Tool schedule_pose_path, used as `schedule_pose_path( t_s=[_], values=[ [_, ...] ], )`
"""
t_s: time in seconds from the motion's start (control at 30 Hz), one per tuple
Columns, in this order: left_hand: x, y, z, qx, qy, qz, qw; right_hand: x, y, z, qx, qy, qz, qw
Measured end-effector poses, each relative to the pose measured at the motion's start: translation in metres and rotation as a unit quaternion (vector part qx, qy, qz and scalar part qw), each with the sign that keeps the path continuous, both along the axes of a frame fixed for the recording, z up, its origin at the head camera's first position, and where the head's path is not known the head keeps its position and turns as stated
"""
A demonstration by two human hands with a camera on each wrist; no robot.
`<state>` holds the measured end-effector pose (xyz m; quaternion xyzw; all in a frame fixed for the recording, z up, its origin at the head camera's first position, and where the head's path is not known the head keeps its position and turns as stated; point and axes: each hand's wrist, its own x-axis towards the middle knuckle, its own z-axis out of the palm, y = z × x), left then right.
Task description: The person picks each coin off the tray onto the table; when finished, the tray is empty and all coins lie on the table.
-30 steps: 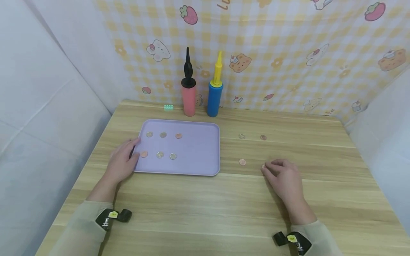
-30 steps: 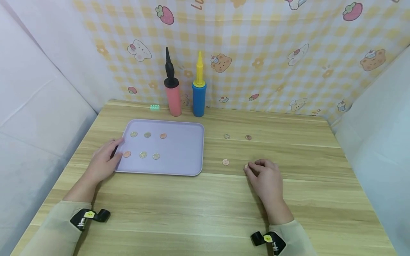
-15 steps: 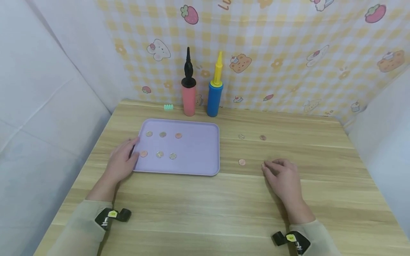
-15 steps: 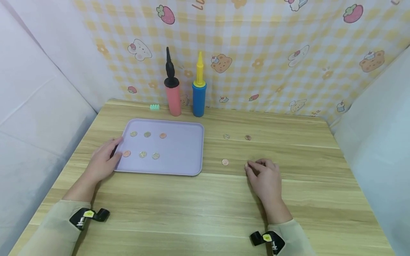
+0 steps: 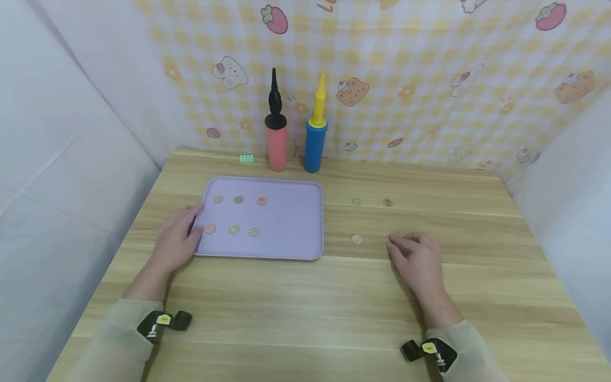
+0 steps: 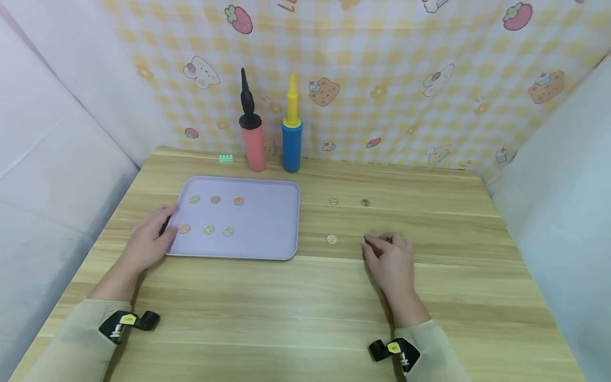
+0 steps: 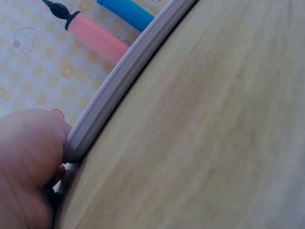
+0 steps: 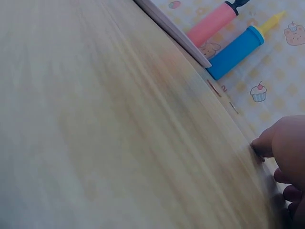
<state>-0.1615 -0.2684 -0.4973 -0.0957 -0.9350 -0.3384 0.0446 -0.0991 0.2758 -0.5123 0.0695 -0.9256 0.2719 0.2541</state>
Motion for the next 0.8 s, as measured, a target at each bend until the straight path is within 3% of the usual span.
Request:
schedule_pose_path(
  t_s=[0.27,0.57,0.8],
  values=[
    [-0.001,-0.003,-0.002,-0.004,0.005,-0.002,1.0000,-0.009,-0.005,-0.005,-0.045,0.045,0.009,0.998],
    [0.002,-0.008,-0.002,-0.009,0.003,0.005,0.9999,-0.019,-0.025,-0.004,-0.032,0.042,-0.005,0.999],
    [-0.002,-0.003,-0.004,-0.007,0.013,-0.004,0.9999,-0.025,-0.052,-0.002,-0.029,0.009,0.005,1.000]
  ],
)
